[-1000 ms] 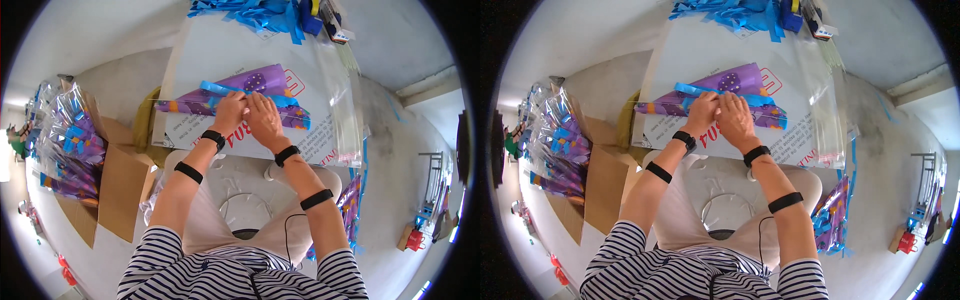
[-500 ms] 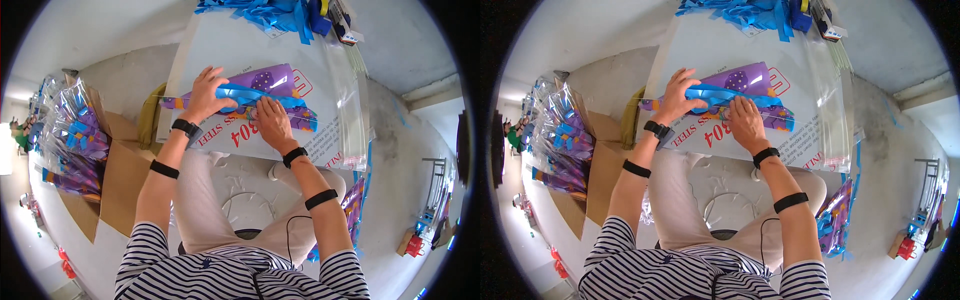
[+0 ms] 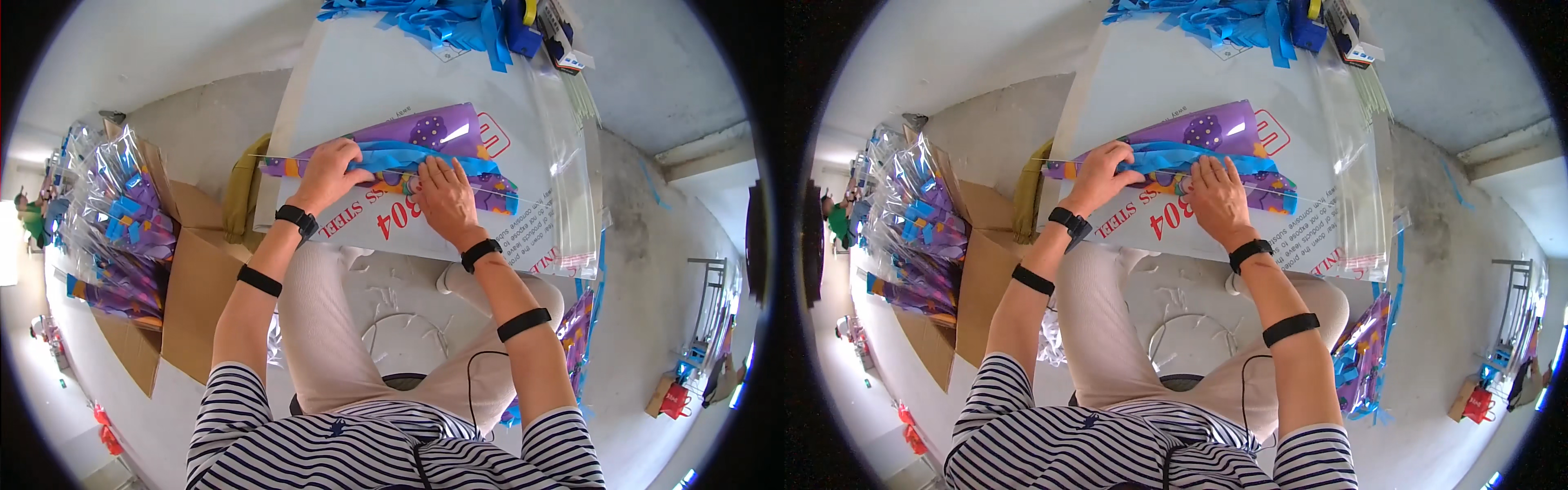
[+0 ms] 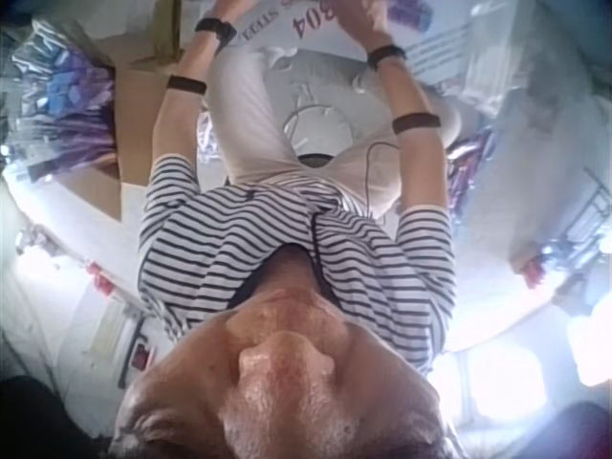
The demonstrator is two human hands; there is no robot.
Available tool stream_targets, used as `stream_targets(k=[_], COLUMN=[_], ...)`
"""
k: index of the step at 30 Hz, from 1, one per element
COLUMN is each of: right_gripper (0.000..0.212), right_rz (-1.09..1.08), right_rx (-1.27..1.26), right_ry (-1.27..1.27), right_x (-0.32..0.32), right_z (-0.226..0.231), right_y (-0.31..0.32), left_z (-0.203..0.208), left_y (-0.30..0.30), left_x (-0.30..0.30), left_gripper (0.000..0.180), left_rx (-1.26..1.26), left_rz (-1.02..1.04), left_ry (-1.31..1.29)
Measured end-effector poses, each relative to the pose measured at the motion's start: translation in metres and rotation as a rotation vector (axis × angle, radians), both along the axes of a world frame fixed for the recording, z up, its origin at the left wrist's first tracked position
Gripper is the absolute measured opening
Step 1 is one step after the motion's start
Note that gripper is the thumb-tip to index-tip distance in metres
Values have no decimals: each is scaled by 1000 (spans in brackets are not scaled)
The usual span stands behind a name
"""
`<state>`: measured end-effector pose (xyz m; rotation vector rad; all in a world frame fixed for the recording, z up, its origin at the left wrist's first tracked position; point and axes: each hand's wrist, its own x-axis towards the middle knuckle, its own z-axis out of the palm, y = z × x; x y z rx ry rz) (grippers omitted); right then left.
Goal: Rolling up a decorative plastic sheet and inserting it into a protective clear plastic sleeve.
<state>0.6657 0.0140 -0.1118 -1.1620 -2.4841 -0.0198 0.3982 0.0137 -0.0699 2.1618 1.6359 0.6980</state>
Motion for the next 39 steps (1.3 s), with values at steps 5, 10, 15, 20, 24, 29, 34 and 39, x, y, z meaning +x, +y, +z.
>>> stream_targets(k=[5,10,15,20,24,29,34,39], right_gripper=[58,63,66,66,66,65,66,65], right_rz=[-5,0,-2,1,2,11,14,10], right_rx=[-8,-20,-20,-51,-42,-54,-41,-29], right_ry=[-22,-2,-21,5,2,38,27,-2], right_x=[1,-2,1,-1,0,1,-1,2], right_z=[1,1,0,0,3,5,4,2], right_y=[1,0,2,2,2,3,4,5], left_z=[0,-16,-7,-11,-14,-18,-23,-10], left_y=[-4,3,13,22,25,24,14,-4], left_x=[14,-5,0,-6,-2,-1,-12,-6], left_gripper=[26,21,9,9,11,12,10,10], left_rx=[201,237,-82,38,76,378,370,340], left_rz=[31,18,276,192,173,-72,-174,-235], left_ry=[142,197,-296,-185,50,388,484,457])
